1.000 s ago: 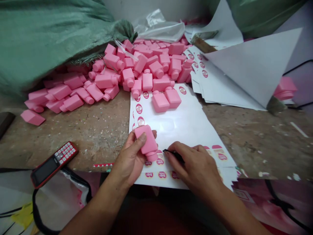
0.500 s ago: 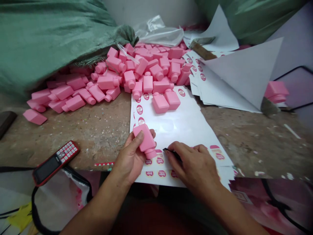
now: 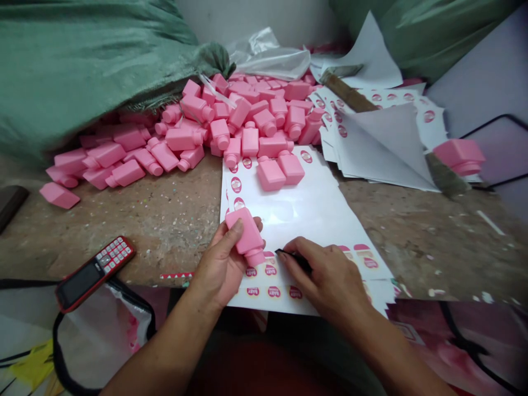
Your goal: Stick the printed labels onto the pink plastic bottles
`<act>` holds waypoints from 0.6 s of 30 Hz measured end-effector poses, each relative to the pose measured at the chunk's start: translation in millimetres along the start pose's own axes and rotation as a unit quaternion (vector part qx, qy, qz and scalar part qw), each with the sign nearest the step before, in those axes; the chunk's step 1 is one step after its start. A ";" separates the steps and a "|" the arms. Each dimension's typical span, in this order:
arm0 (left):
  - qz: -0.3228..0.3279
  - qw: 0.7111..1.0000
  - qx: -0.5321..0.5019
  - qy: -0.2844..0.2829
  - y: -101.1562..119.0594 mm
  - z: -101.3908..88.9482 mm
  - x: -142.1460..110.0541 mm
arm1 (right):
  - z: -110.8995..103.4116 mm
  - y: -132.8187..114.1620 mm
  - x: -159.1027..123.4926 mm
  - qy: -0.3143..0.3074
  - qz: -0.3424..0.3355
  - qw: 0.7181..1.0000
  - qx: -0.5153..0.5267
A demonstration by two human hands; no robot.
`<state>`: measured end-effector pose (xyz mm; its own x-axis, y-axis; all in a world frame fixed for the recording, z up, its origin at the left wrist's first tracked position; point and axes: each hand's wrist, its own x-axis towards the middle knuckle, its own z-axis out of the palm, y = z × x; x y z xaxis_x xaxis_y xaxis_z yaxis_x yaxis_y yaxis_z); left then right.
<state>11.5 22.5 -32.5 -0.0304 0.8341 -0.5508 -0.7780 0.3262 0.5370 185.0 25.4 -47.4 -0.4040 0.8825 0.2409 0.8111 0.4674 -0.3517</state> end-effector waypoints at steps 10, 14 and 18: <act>0.000 1.000 0.000 -0.004 -0.6 0.7 1.2 | 6.2 -3.8 -0.5 0.027 -0.023 0.997 -0.067; -0.004 1.000 -0.001 0.003 0.4 1.7 -0.5 | 2.9 0.4 0.6 -0.025 0.046 0.998 0.033; -0.005 1.000 -0.019 0.006 1.6 1.4 -0.5 | 1.8 4.0 -0.2 -0.012 0.031 0.999 0.034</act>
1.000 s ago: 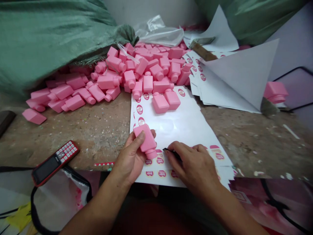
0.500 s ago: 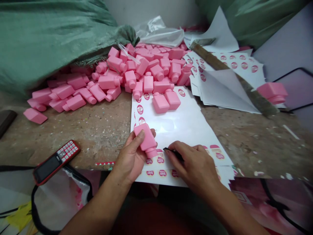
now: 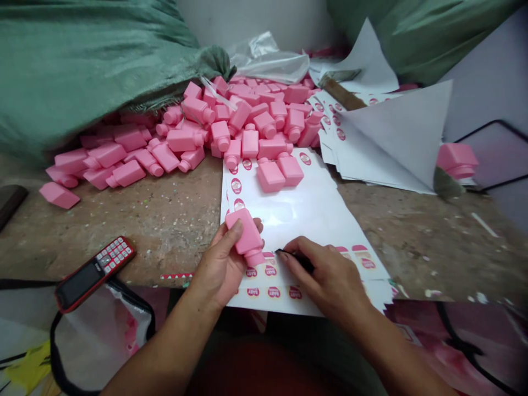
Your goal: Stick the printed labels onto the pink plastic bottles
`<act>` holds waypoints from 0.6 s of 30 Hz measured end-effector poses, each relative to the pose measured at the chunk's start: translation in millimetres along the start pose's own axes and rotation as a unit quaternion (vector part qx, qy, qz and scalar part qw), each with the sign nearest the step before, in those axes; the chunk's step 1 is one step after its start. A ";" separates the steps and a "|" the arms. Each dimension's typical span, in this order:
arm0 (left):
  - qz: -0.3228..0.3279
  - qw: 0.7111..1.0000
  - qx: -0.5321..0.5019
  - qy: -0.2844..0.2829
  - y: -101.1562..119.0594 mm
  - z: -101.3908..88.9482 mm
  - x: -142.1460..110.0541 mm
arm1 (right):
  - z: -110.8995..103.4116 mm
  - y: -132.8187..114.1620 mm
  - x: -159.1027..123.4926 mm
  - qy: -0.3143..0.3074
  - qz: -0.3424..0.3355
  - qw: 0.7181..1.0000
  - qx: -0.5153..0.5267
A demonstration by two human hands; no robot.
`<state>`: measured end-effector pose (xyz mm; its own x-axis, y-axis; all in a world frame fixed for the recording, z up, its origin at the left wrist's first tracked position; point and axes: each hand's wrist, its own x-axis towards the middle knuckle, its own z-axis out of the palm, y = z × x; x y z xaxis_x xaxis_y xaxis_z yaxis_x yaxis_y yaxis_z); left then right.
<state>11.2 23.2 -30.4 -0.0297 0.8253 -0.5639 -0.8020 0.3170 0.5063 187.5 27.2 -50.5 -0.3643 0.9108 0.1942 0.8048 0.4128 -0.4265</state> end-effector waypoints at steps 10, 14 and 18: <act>-0.004 1.000 -0.002 0.000 0.9 -1.7 1.8 | 5.4 5.8 2.7 0.055 -0.080 0.994 -0.052; 0.003 1.000 0.007 -0.002 0.2 -1.1 1.3 | 3.9 4.7 4.2 0.055 -0.109 0.991 -0.053; 0.006 1.000 0.010 0.009 -0.3 2.2 0.1 | 4.1 2.7 5.2 0.051 -0.134 0.988 -0.060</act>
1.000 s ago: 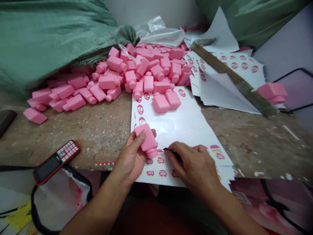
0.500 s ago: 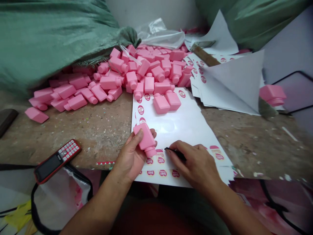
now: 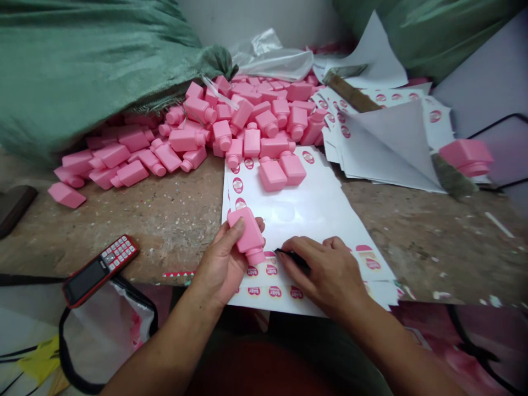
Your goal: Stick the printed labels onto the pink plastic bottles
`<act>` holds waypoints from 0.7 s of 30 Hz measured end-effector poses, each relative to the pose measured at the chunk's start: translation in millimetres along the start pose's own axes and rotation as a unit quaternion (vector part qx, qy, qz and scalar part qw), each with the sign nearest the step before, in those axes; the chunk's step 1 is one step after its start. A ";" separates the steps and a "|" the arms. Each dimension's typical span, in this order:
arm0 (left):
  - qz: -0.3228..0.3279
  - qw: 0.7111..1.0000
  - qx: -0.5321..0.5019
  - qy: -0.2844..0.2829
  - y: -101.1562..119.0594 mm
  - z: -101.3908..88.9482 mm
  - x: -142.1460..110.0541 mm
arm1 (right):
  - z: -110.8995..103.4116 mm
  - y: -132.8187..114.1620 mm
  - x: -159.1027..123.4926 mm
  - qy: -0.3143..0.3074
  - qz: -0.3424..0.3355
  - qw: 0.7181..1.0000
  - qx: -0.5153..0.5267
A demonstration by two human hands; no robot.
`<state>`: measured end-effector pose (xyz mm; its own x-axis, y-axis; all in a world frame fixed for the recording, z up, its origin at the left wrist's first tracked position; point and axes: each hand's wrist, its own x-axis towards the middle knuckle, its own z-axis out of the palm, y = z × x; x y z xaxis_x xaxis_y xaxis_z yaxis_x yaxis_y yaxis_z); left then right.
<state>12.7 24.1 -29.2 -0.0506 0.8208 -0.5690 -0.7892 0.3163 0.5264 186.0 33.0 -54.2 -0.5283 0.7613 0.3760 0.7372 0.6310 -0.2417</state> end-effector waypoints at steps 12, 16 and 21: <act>0.010 1.000 0.020 -0.005 0.8 1.0 2.7 | -14.6 -0.4 7.6 -0.109 0.276 0.908 0.294; 0.030 0.997 0.062 -0.021 -0.9 2.1 -0.3 | -29.9 4.9 8.6 -0.075 0.318 0.843 0.428; 0.034 0.992 0.108 -0.061 -4.3 9.6 -19.9 | -46.1 0.6 12.9 -0.053 0.323 0.827 0.456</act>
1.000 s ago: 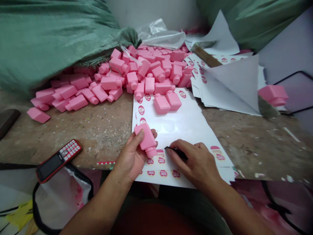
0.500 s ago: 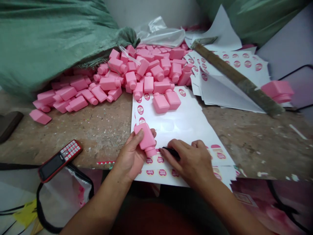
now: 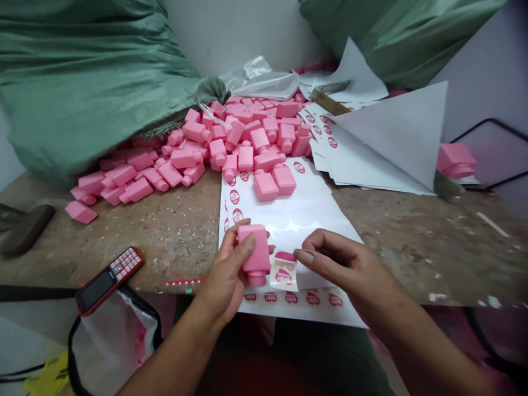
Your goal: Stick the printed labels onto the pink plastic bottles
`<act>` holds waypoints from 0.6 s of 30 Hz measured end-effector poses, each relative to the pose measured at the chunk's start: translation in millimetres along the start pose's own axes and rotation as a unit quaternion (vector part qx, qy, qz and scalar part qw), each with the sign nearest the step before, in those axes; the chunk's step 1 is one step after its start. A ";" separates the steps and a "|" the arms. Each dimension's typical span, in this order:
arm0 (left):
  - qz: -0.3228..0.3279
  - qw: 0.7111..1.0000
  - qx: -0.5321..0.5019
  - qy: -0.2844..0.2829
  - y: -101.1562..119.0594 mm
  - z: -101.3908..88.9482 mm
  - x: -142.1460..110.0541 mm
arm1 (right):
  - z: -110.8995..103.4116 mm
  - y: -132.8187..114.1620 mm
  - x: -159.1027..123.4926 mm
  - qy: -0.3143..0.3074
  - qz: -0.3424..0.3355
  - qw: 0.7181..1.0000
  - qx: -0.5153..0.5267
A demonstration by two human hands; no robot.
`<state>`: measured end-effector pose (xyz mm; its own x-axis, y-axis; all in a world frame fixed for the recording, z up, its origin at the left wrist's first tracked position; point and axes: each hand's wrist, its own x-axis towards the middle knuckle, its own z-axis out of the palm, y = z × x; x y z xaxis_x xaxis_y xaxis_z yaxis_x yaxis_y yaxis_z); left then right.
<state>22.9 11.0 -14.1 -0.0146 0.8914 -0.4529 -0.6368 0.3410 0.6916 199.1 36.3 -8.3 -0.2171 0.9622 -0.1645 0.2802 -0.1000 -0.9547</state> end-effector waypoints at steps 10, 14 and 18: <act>-0.044 0.997 -0.015 -0.058 -5.8 9.7 -15.7 | 3.4 -3.0 1.1 -0.014 -0.027 1.000 -0.006; -0.050 0.997 -0.013 -0.058 -5.8 11.0 -16.2 | 2.9 2.2 3.2 -0.004 -0.036 0.999 -0.014; -0.034 0.997 -0.003 -0.068 -6.6 10.4 -17.9 | 3.4 5.0 4.1 -0.003 -0.037 0.999 -0.019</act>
<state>35.4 -4.1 -4.7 0.1345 0.8984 -0.4180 -0.6366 0.4016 0.6584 196.4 38.9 -14.6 -0.2445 0.9649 -0.0961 0.2980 -0.0195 -0.9544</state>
